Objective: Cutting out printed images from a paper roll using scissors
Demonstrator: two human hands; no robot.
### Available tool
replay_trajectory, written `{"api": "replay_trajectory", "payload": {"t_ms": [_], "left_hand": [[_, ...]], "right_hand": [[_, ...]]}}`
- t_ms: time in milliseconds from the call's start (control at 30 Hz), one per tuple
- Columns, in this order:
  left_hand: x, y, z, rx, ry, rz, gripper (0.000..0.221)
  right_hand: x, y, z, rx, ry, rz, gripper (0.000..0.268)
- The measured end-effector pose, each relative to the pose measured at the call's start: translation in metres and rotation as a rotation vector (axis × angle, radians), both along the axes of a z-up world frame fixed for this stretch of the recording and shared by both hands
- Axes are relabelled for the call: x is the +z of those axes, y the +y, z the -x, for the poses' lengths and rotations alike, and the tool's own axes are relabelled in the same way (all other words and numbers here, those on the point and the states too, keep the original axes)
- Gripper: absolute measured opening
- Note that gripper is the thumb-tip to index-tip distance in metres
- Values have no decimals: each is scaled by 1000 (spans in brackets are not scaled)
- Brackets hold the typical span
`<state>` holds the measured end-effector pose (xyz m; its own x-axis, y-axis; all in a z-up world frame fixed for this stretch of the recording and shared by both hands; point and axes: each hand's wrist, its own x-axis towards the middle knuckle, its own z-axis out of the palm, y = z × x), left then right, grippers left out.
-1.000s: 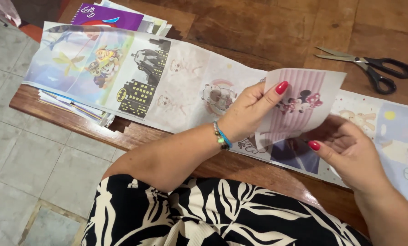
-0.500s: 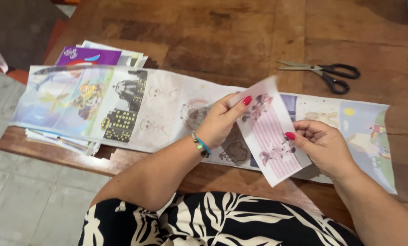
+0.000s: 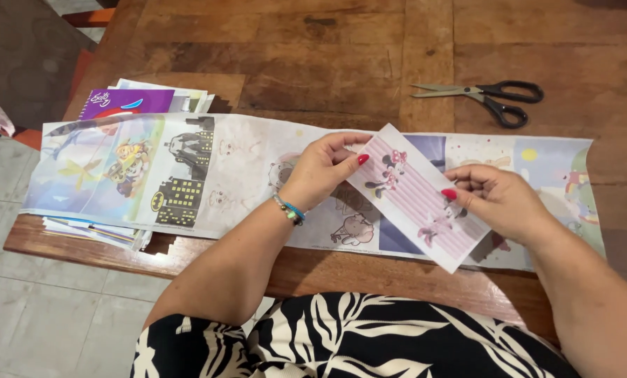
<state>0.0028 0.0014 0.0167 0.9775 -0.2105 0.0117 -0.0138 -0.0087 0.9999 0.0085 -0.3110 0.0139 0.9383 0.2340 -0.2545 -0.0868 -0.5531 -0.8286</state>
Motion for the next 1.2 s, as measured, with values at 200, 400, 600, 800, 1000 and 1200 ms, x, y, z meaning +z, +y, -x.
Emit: {"api": "replay_trajectory", "payload": {"t_ms": [200, 400, 600, 800, 1000, 1200], "left_hand": [[-6, -1, -2, 97, -110, 52, 44], [-5, 2, -7, 195, -49, 196, 63], [-17, 3, -12, 144, -61, 289, 65], [-23, 1, -13, 119, -25, 258, 68], [-52, 11, -25, 187, 59, 189, 68], [-20, -2, -10, 212, 101, 176, 67]], "right_hand": [[40, 10, 2, -164, 215, -29, 48], [-16, -22, -19, -190, -65, -419, 44], [-34, -31, -30, -302, -185, -536, 49], [-36, -32, -36, -320, -269, -581, 47], [-60, -43, -49, -283, -307, -600, 51], [-34, -31, -37, -296, -335, -602, 43]]}}
